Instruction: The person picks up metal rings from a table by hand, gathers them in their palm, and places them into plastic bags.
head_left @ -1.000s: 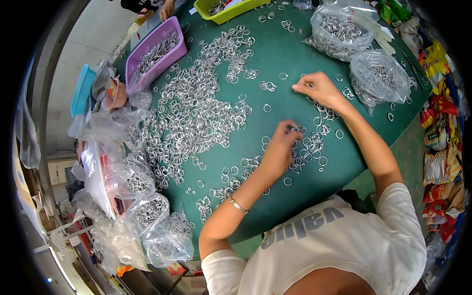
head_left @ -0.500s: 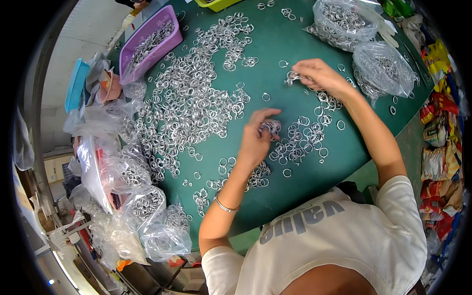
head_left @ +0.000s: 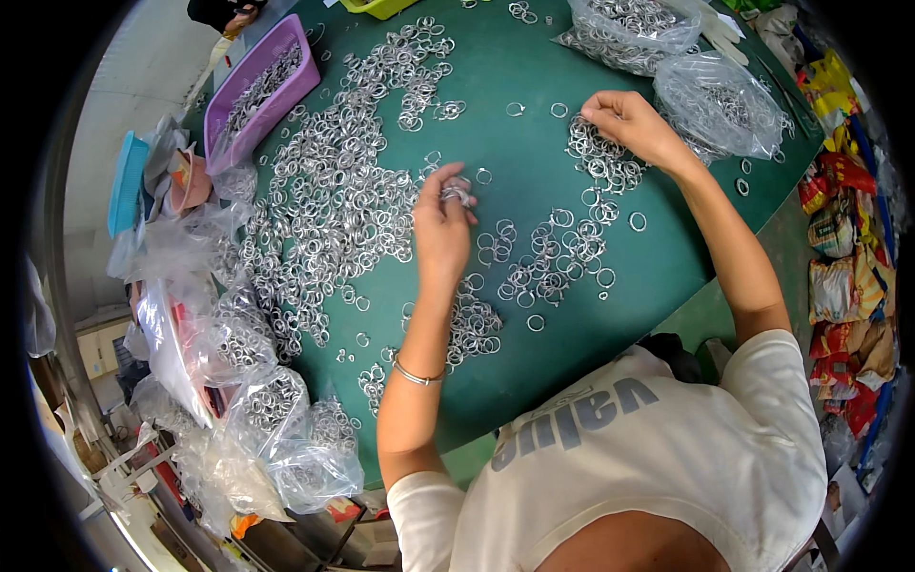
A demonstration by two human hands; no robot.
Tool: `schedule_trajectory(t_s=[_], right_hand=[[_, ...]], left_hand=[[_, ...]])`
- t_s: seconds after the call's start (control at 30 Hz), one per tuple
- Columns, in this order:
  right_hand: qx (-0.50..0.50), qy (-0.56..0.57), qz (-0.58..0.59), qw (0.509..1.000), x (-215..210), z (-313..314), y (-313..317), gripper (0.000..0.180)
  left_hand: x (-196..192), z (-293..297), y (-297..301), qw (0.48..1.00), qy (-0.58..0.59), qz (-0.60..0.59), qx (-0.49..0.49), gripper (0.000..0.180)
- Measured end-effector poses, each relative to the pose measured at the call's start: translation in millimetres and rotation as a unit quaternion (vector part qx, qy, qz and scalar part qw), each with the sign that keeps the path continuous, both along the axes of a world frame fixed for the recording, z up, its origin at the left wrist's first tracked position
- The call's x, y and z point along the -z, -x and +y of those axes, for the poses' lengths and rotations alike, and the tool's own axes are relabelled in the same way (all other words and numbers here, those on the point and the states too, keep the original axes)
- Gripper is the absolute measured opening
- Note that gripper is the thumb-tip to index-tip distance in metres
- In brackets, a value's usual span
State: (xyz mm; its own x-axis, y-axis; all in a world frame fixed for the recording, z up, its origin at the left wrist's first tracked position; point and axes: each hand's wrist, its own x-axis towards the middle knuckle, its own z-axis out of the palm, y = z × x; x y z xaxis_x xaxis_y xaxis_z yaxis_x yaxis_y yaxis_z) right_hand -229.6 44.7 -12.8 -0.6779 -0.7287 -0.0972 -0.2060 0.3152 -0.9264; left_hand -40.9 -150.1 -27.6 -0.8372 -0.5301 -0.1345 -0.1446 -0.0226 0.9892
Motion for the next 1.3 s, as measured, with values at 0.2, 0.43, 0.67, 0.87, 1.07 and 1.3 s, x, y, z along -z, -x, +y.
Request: schedule_trajectory(t_s=[0.2, 0.43, 0.67, 0.87, 1.07, 1.3], right_hand=[[-0.012, -0.129, 0.207, 0.970, -12.9, 16.7, -39.8, 0.016], [-0.154, -0.067, 0.279, 0.946, 4.1, -23.0, -99.0, 0.018], [-0.122, 0.017, -0.128, 0.984, -14.0, -19.7, -138.8, 0.021], [-0.245, 0.073, 0.227, 0.940, -21.9, -11.1, -163.8, 0.020], [-0.003, 0.023, 0.309, 0.951, -5.7, -18.3, -64.8, 0.012], [0.040, -0.148, 0.513, 0.844, 31.7, -36.8, -9.9, 0.008]], left_hand=[[-8.2, -7.9, -12.7, 0.998, -0.012, 0.040, 0.037, 0.047], [-17.6, 11.9, -38.9, 0.961, 0.267, -0.063, 0.044, 0.035], [-22.9, 61.7, -70.3, 0.845, -0.535, -0.016, 0.005, 0.043], [12.8, 75.9, -80.8, 0.727, -0.684, 0.058, 0.015, 0.038], [-7.8, 78.2, -76.7, 0.760, -0.648, -0.007, -0.054, 0.025], [-15.9, 85.6, -68.4, 0.816, -0.577, -0.017, -0.041, 0.020]])
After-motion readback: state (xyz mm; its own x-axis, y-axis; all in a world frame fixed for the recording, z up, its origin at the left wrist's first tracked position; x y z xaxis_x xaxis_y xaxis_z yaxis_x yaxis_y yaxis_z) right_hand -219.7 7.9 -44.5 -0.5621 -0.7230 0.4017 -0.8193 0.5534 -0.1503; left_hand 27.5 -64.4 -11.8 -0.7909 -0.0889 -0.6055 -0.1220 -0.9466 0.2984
